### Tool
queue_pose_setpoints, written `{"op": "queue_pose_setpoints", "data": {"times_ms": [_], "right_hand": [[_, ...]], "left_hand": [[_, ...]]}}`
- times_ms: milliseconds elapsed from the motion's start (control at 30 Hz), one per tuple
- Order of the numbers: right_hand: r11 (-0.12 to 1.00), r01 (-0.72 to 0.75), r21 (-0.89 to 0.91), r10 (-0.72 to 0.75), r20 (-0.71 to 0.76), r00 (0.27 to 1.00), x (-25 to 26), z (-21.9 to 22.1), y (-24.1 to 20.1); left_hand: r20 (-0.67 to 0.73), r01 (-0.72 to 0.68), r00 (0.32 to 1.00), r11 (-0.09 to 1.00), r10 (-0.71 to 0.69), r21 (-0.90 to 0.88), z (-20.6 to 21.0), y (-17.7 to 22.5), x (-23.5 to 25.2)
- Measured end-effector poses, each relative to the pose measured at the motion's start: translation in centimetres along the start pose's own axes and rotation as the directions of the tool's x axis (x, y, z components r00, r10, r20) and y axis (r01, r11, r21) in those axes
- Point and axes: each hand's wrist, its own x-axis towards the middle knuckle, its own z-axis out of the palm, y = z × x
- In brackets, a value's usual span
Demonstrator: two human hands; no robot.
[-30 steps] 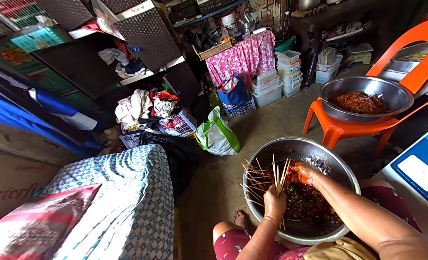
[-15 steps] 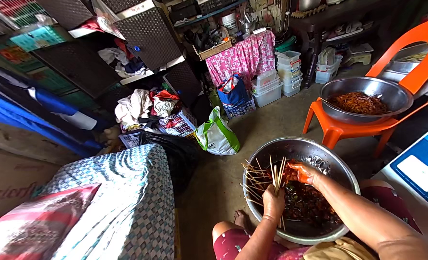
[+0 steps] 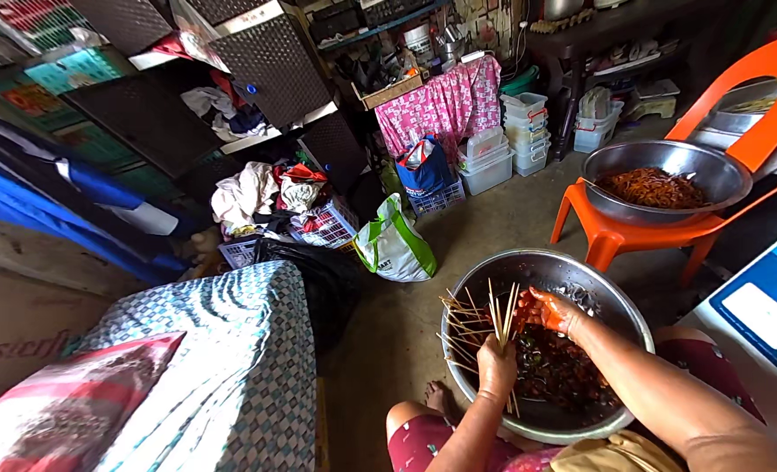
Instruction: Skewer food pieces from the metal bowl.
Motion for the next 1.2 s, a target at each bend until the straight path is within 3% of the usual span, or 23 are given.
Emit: {"op": "queue_pose_setpoints", "data": {"times_ms": [133, 333, 500, 600, 767, 900, 1067, 1200], "right_hand": [[0.999, 0.012, 0.032, -0.01, -0.082, 0.997, -0.3, 0.4, 0.0], [1.0, -0.006, 0.026, 0.008, -0.081, 0.997, -0.5, 0.6, 0.5], [0.996, 0.007, -0.09, -0.008, -0.012, 1.0, -1.4, 1.5, -0.3], [0.995, 0.01, -0.099, -0.004, 0.062, 0.998, -1.0, 0.6, -0.3], [0.999, 0.037, -0.033, -0.035, 0.061, 0.998, -0.6, 0.0, -0.4], [1.0, 0.029, 0.005, -0.029, 0.082, 0.996, -0.3, -0.1, -0.7], [0.993, 0.066, -0.099, -0.062, 0.039, 0.997, -0.9, 0.7, -0.9], [0.992, 0.049, -0.119, -0.039, 0.086, 0.996, -1.2, 0.8, -0.4]], "left_hand": [[0.017, -0.003, 1.0, 1.0, 0.002, 0.023, 0.1, 0.2, -0.2], [0.021, -0.001, 1.0, 0.999, 0.001, 0.035, 0.3, 0.1, -0.5], [0.0, -0.013, 1.0, 0.999, 0.013, 0.032, 0.0, 0.6, -0.5], [-0.016, 0.003, 1.0, 0.998, -0.005, -0.07, 0.0, 0.2, -0.2], [-0.007, 0.036, 0.999, 0.949, -0.04, -0.312, 0.6, -1.1, 0.6], [-0.001, 0.037, 0.999, 0.945, -0.039, -0.326, 0.5, -1.0, 0.8], [-0.003, 0.021, 1.0, 0.952, -0.023, -0.305, 0.5, -1.1, 0.6], [-0.003, 0.021, 1.0, 0.966, -0.022, -0.257, 0.5, -0.9, 0.6]]}}
